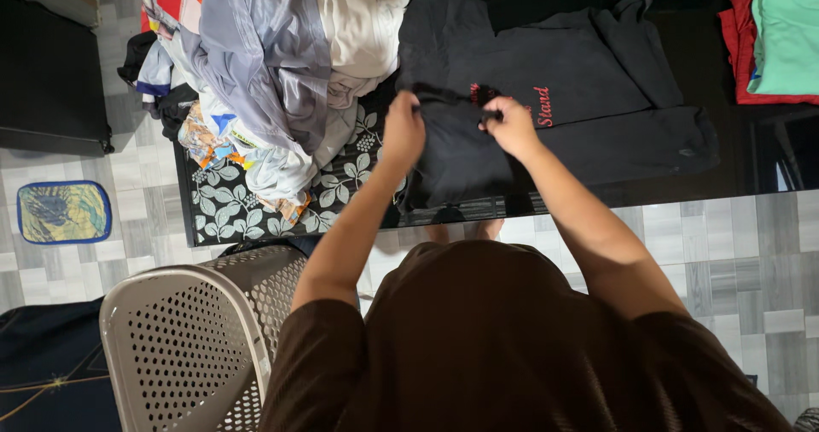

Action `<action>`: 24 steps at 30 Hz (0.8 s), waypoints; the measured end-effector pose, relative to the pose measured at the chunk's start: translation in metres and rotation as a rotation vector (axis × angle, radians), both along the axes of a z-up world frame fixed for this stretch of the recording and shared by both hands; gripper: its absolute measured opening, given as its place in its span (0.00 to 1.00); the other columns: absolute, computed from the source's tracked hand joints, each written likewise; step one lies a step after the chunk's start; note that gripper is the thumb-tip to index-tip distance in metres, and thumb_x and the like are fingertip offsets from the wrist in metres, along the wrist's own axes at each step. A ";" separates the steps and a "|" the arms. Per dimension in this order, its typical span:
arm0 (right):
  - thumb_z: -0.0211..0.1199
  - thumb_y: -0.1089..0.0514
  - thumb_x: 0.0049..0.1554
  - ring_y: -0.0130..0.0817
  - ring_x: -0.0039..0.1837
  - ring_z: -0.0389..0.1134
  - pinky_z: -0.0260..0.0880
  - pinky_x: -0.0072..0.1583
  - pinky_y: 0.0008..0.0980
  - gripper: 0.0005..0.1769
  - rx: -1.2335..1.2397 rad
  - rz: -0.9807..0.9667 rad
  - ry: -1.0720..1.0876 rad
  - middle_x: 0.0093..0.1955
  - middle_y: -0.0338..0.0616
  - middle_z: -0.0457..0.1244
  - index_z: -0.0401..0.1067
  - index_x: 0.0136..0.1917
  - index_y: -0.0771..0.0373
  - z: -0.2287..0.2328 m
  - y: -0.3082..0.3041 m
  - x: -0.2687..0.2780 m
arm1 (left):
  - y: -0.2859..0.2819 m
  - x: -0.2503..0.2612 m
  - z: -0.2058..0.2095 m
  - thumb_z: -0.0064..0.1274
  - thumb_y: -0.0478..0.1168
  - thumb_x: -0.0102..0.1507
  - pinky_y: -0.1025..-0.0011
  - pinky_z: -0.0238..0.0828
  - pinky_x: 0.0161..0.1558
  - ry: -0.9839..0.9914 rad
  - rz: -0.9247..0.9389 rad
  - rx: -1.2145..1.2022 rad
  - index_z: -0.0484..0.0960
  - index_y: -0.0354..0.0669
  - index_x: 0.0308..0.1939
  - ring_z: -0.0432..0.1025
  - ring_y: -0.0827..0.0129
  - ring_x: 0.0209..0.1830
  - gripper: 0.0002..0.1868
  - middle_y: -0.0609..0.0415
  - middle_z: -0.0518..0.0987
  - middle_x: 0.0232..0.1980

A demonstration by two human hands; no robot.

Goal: The person folds a black t-shirt and a grey jersey on a table, smoothing the fabric by hand and placing them into neat stacks alongside other folded garments.

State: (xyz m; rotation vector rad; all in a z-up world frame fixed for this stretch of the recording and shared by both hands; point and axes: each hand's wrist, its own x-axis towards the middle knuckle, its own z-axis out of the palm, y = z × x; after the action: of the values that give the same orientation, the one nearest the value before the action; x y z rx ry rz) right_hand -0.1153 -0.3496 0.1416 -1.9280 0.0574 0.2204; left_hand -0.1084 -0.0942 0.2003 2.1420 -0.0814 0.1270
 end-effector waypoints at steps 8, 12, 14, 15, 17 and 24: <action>0.65 0.70 0.51 0.40 0.62 0.66 0.66 0.63 0.37 0.14 -0.062 0.095 -0.310 0.56 0.45 0.64 0.70 0.50 0.61 0.002 -0.013 -0.059 | 0.030 -0.088 -0.017 0.49 0.31 0.62 0.51 0.69 0.66 -0.426 -0.377 0.331 0.72 0.45 0.47 0.70 0.45 0.63 0.10 0.43 0.75 0.58; 0.62 0.71 0.46 0.43 0.64 0.64 0.67 0.51 0.32 0.19 -0.128 0.093 -0.391 0.60 0.45 0.61 0.76 0.49 0.54 0.031 -0.010 -0.102 | 0.054 -0.105 0.009 0.55 0.36 0.59 0.56 0.66 0.53 -0.453 -0.491 0.448 0.76 0.49 0.46 0.73 0.55 0.58 0.12 0.52 0.79 0.55; 0.65 0.68 0.45 0.42 0.63 0.63 0.67 0.55 0.34 0.19 -0.284 0.135 -0.390 0.60 0.41 0.62 0.77 0.49 0.51 0.037 -0.009 -0.114 | 0.059 -0.106 0.022 0.55 0.37 0.59 0.59 0.63 0.52 -0.411 -0.652 0.528 0.79 0.51 0.56 0.73 0.60 0.53 0.20 0.56 0.80 0.53; 0.68 0.65 0.45 0.41 0.61 0.62 0.67 0.60 0.37 0.18 -0.440 0.176 -0.387 0.59 0.38 0.62 0.78 0.48 0.48 0.039 -0.008 -0.119 | 0.059 -0.104 0.028 0.55 0.37 0.59 0.59 0.63 0.52 -0.412 -0.658 0.529 0.79 0.51 0.56 0.73 0.60 0.53 0.20 0.56 0.80 0.53; 0.69 0.63 0.43 0.44 0.64 0.61 0.63 0.61 0.42 0.19 -0.549 0.226 -0.361 0.61 0.38 0.62 0.78 0.49 0.49 0.044 -0.005 -0.128 | 0.056 -0.099 0.038 0.58 0.43 0.52 0.58 0.62 0.49 -0.055 -0.777 0.627 0.74 0.43 0.65 0.72 0.56 0.49 0.36 0.50 0.79 0.49; 0.72 0.52 0.49 0.49 0.67 0.57 0.57 0.65 0.49 0.20 -0.574 0.154 -0.463 0.64 0.45 0.61 0.77 0.55 0.53 0.056 0.004 -0.137 | 0.044 -0.093 0.029 0.56 0.54 0.58 0.59 0.63 0.51 -0.257 -0.702 0.537 0.83 0.53 0.52 0.71 0.58 0.51 0.21 0.53 0.78 0.50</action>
State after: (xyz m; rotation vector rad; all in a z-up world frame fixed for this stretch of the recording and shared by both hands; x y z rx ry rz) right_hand -0.2524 -0.3458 0.1972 -2.5123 -0.3738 -0.1657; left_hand -0.2016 -0.0502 0.2289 2.4742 -1.1084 -0.0406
